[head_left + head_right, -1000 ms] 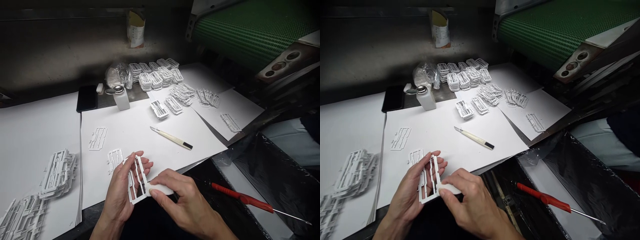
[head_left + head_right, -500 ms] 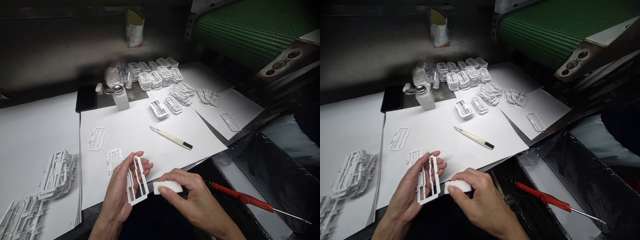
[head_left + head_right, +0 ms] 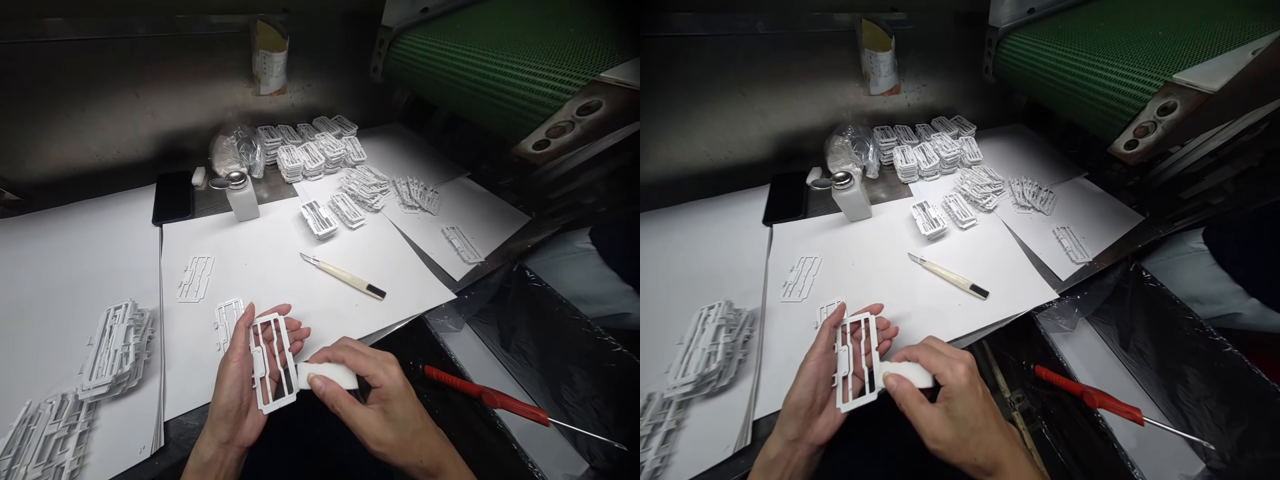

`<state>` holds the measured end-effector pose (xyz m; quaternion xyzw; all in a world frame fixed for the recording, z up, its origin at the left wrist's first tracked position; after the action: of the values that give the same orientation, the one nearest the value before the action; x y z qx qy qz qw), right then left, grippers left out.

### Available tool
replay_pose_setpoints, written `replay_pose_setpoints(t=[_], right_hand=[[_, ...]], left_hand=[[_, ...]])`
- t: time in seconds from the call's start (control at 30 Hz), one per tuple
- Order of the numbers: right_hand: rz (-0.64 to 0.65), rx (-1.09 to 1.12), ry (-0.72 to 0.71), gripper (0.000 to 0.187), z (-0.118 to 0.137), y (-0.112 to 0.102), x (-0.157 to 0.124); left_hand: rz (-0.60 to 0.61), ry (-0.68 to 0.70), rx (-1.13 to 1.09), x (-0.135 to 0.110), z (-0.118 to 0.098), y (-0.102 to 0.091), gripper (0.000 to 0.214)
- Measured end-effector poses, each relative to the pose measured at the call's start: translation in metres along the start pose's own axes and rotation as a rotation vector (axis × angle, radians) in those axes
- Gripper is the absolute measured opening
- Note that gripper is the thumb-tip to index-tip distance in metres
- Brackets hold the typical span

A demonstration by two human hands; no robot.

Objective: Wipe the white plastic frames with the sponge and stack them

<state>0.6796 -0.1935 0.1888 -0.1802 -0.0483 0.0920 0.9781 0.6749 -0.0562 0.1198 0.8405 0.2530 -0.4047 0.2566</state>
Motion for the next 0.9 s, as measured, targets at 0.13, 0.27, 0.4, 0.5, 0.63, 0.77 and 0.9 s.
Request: replay_pose_setpoints(t=[0.13, 0.27, 0.4, 0.5, 0.63, 0.77, 0.9], right_hand=[[-0.023, 0.024, -0.075, 0.018, 0.002, 0.009, 0.002], [-0.067, 0.017, -0.107, 0.021, 0.003, 0.007, 0.003], [0.115, -0.007, -0.050, 0.013, 0.004, 0.010, -0.005], [0.141, 0.012, -0.009, 0.010, 0.003, 0.002, -0.008], [0.052, 0.012, 0.003, 0.013, -0.001, -0.006, -0.005], [0.045, 0.058, -0.072, 0.015, 0.011, 0.009, -0.007], [0.040, 0.076, -0.177, 0.017, 0.024, 0.020, -0.011]], left_hand=[[0.012, -0.054, -0.013, -0.003, 0.005, 0.003, 0.037], [0.039, -0.109, -0.035, -0.006, 0.009, 0.005, 0.036], [0.034, -0.125, -0.086, -0.005, 0.009, 0.004, 0.035], [0.059, -0.121, -0.120, -0.005, 0.006, 0.006, 0.033], [0.067, -0.125, -0.120, -0.004, 0.005, 0.009, 0.034], [0.034, -0.106, -0.116, -0.001, 0.005, 0.006, 0.034], [-0.003, -0.083, -0.122, 0.000, 0.005, 0.001, 0.032]])
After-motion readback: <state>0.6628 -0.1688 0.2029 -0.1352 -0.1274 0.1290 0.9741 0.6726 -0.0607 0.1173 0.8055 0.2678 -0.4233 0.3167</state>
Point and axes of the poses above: each hand's wrist, its own x-axis towards the middle knuckle, its own y-axis out of the palm, z = x × y, the point moved 9 cm from there along x, towards the middle knuckle, and after that the axes turned 12 degrees about -z, right-handed, at the moved point
